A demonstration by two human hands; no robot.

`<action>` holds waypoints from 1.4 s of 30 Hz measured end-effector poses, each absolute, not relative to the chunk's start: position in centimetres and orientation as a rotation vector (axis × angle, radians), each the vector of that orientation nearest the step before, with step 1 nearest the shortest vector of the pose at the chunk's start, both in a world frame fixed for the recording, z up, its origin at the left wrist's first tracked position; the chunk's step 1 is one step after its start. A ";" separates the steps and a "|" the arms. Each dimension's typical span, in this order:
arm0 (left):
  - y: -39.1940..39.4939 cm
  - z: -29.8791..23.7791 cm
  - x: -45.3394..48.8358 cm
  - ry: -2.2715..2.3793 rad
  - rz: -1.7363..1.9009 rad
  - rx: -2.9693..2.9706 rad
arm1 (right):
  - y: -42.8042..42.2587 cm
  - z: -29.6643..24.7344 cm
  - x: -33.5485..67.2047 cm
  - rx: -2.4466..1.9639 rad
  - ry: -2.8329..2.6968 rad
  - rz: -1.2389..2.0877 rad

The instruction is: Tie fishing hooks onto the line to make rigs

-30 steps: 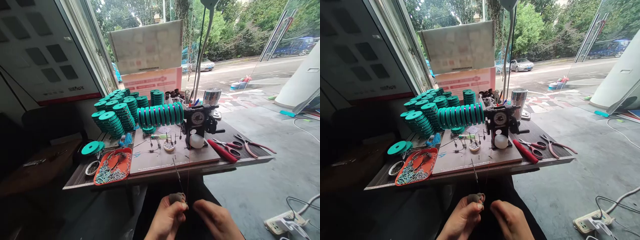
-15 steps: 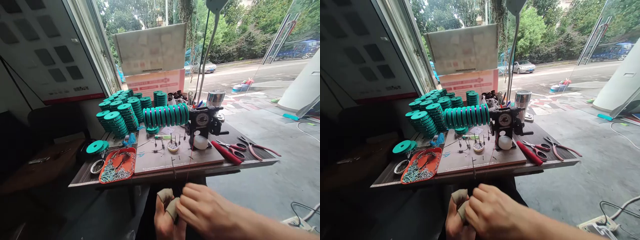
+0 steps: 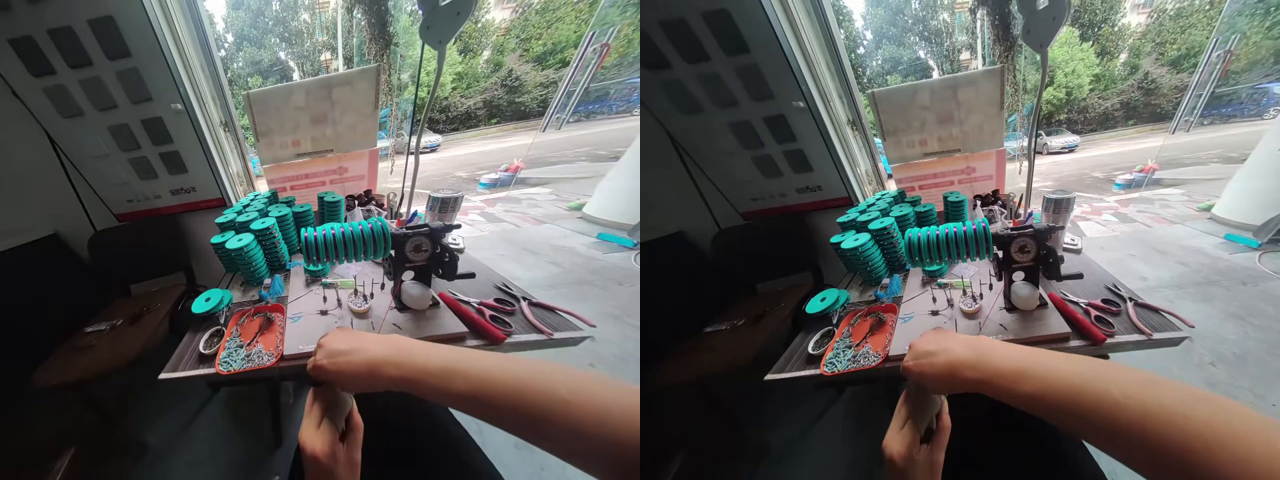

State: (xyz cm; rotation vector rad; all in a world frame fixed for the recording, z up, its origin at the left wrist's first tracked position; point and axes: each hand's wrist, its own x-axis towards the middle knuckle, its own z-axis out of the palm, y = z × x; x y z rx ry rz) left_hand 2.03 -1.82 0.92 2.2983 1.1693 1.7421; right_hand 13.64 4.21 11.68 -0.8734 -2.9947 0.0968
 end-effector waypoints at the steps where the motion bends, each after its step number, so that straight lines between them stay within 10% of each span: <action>1: -1.9 0.8 2.1 1.221 1.661 2.154 | 4.2 11.6 13.7 -0.892 -2.970 0.095; 8: -2.1 1.0 3.7 1.046 1.033 0.976 | -1.3 9.1 17.8 -1.236 -2.450 0.188; 17: -2.6 1.1 4.8 0.926 0.852 0.711 | -7.4 -2.3 15.7 -0.962 -0.643 1.759; 42: -3.0 1.4 4.1 0.818 0.994 1.088 | -6.1 1.8 17.1 -1.074 -0.880 1.445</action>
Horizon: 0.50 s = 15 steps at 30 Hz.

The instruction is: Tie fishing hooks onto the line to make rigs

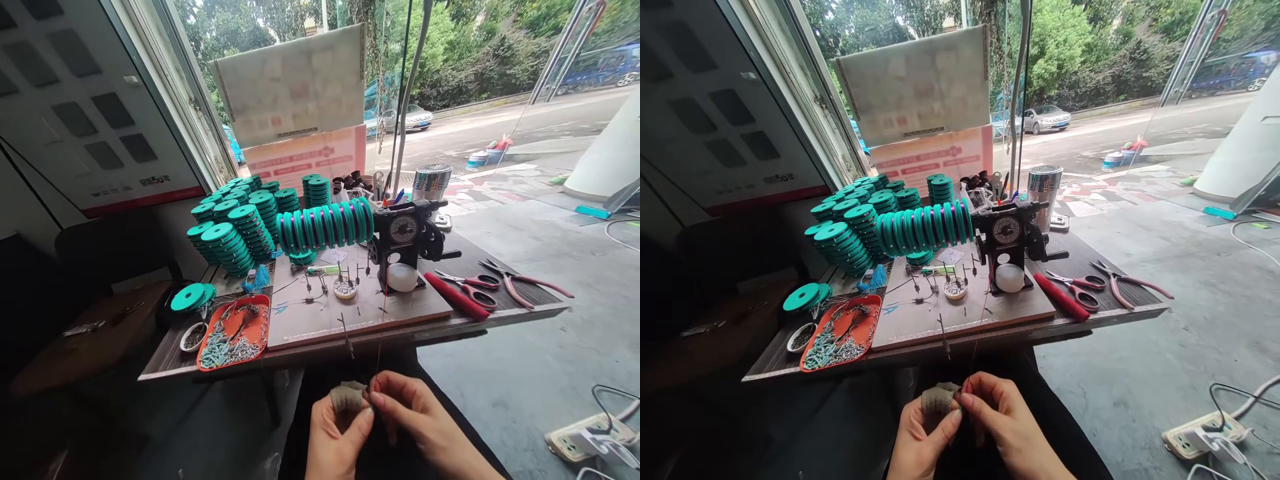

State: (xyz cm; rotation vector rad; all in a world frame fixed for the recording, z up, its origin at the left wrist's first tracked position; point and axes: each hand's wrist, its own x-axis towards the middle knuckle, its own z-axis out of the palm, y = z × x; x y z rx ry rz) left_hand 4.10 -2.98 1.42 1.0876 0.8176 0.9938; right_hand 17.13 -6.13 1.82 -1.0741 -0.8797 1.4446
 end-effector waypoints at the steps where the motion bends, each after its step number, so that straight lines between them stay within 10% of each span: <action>1: -3.0 1.5 4.1 0.817 0.993 1.080 | -6.1 1.8 17.1 -1.069 -0.879 1.450; 15: -3.2 1.6 4.7 0.879 1.073 1.020 | -6.1 1.9 17.0 -1.061 -0.872 1.441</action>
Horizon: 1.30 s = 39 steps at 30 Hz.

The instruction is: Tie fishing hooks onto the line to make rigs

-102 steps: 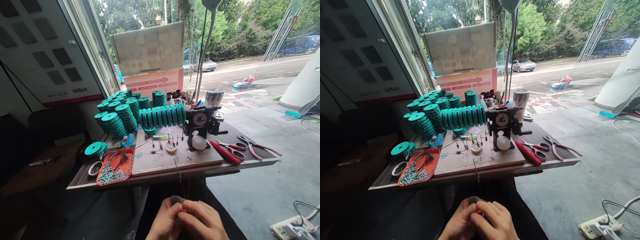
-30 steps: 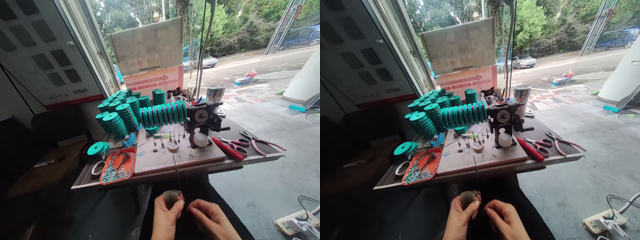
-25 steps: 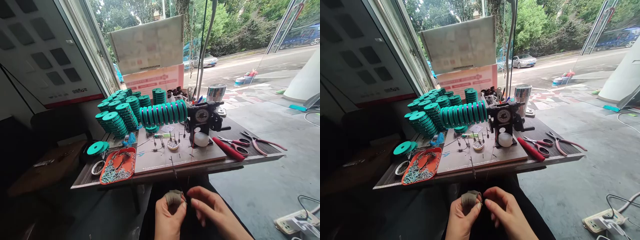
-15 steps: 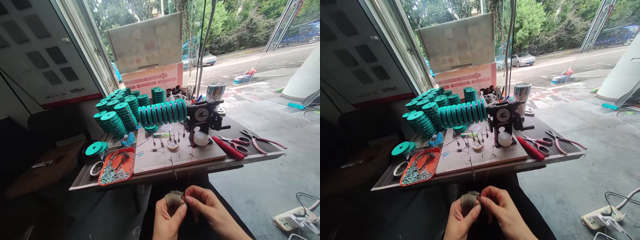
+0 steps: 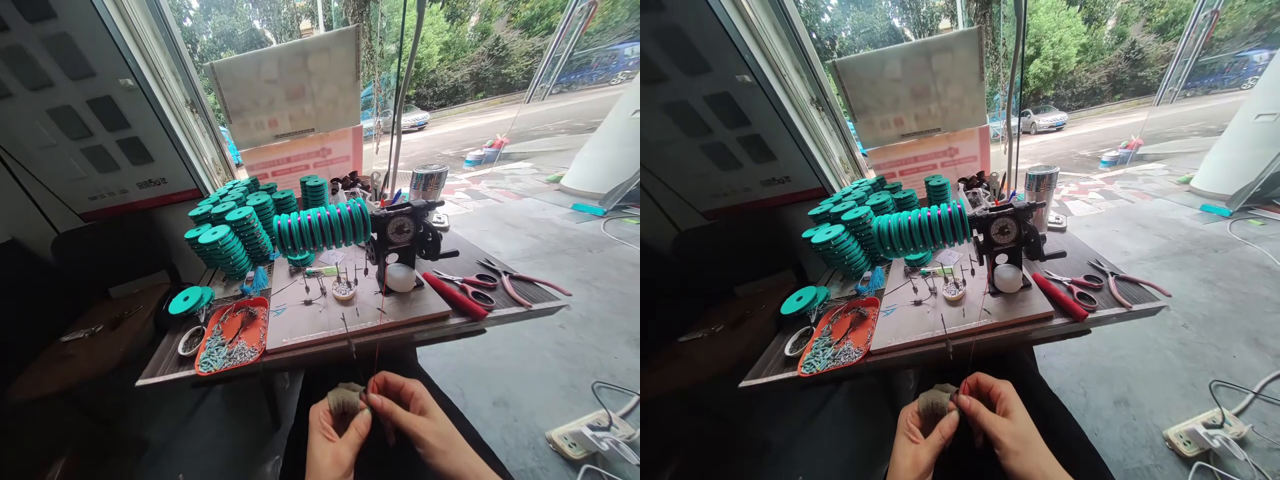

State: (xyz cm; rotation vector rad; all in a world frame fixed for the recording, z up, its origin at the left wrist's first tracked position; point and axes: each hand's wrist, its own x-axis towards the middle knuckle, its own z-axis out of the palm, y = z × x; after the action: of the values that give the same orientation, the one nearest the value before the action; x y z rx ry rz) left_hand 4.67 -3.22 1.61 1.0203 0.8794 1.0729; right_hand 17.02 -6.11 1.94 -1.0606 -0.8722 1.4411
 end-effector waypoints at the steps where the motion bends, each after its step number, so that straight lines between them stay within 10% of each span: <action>1: -3.2 1.6 4.7 0.879 1.080 1.010 | -6.1 1.9 17.0 -1.067 -0.868 1.431; 11: -2.8 0.7 4.3 0.897 1.022 1.119 | -7.5 -1.3 16.2 -1.118 -0.805 1.698; 22: -3.5 1.9 4.3 1.086 1.200 1.525 | -7.7 3.3 17.9 -1.048 -2.364 -0.356; 39: -2.2 -0.3 3.5 1.152 1.186 1.141 | 1.6 6.8 16.2 -0.988 -2.683 0.251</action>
State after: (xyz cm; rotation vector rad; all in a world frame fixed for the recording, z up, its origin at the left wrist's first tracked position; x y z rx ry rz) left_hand 3.46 -2.23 -0.32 1.1408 1.1522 1.1859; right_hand 16.23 1.62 6.77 -0.9884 -2.6829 0.2510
